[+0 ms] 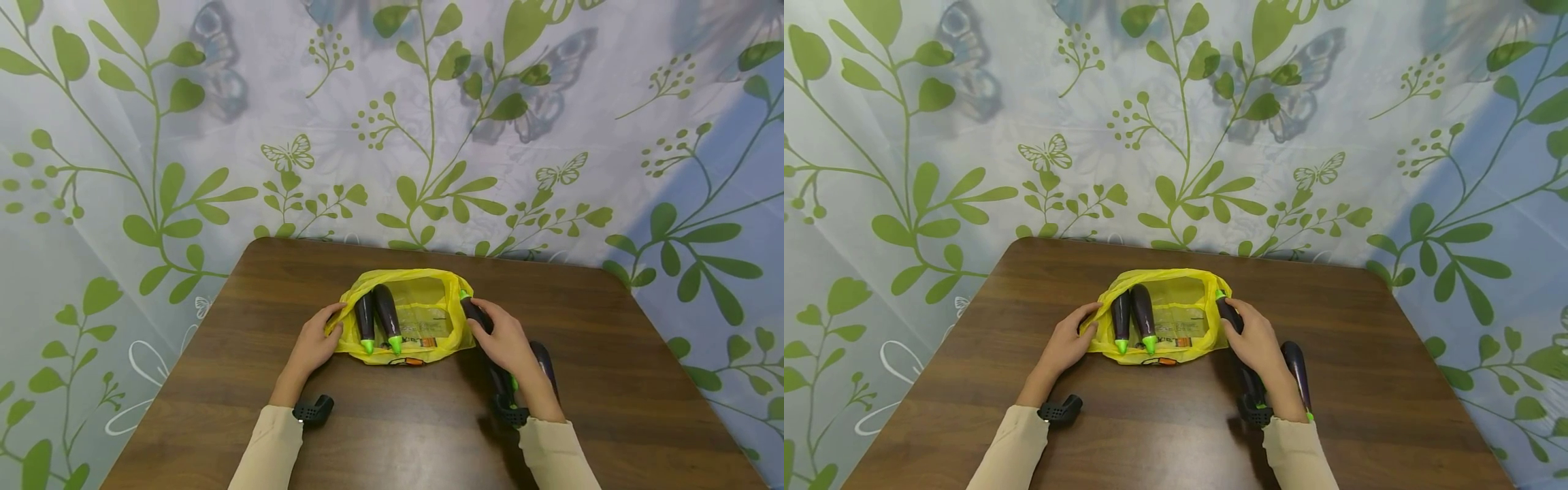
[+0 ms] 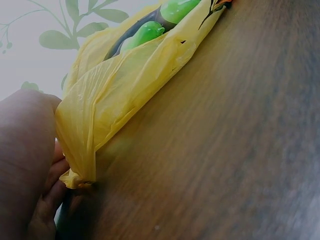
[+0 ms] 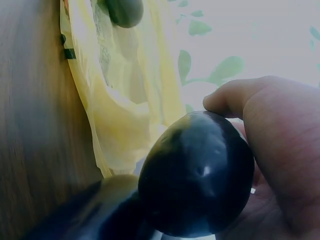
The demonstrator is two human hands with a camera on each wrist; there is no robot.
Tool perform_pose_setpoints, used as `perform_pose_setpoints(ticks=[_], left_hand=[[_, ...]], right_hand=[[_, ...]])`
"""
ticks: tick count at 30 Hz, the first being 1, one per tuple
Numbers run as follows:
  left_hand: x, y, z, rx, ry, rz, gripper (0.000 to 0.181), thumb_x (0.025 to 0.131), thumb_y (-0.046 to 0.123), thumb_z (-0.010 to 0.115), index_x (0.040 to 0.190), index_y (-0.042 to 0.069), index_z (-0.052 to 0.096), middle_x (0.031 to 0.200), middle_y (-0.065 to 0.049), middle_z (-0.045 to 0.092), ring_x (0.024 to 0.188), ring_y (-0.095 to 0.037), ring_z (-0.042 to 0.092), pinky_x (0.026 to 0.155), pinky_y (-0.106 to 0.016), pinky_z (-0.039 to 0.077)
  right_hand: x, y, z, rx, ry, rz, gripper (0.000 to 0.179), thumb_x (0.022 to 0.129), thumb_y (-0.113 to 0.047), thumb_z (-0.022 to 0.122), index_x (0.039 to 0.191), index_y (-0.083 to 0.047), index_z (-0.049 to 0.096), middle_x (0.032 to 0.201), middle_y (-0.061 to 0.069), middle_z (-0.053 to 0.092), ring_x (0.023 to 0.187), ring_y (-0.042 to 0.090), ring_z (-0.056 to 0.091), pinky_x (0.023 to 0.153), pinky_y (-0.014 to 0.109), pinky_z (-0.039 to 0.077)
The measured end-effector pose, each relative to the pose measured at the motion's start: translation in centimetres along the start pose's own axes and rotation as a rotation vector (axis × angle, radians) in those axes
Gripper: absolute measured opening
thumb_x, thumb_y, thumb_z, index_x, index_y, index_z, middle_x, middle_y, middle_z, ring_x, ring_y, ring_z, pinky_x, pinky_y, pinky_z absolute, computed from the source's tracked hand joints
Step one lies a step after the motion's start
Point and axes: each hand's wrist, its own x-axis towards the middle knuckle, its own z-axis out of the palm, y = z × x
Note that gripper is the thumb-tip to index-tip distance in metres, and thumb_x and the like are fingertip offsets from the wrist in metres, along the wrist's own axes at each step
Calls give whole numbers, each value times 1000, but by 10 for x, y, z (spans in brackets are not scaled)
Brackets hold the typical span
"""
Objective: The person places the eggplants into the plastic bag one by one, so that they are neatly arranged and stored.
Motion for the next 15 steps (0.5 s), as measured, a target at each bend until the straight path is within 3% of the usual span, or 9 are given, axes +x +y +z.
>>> perform_pose_setpoints(ticks=[8,15], left_hand=[[0,-1,-1,3,2,-2,39,97,21,53,136,21,52,138,-2,53,129,-22,49,107,-46,40],[0,0,0,-8,-1,-7,39,98,22,53,137,21,52,139,-1,52,130,-21,49,107,-46,40]], right_hand=[[3,-8,10,-3,-10,-39,48,95,-30,60,140,-15,50,141,13,51,125,34,51,98,55,45],[8,-14,20,-18,-9,-73,49,95,-28,61,140,-11,50,134,15,57,117,35,58,94,55,47]])
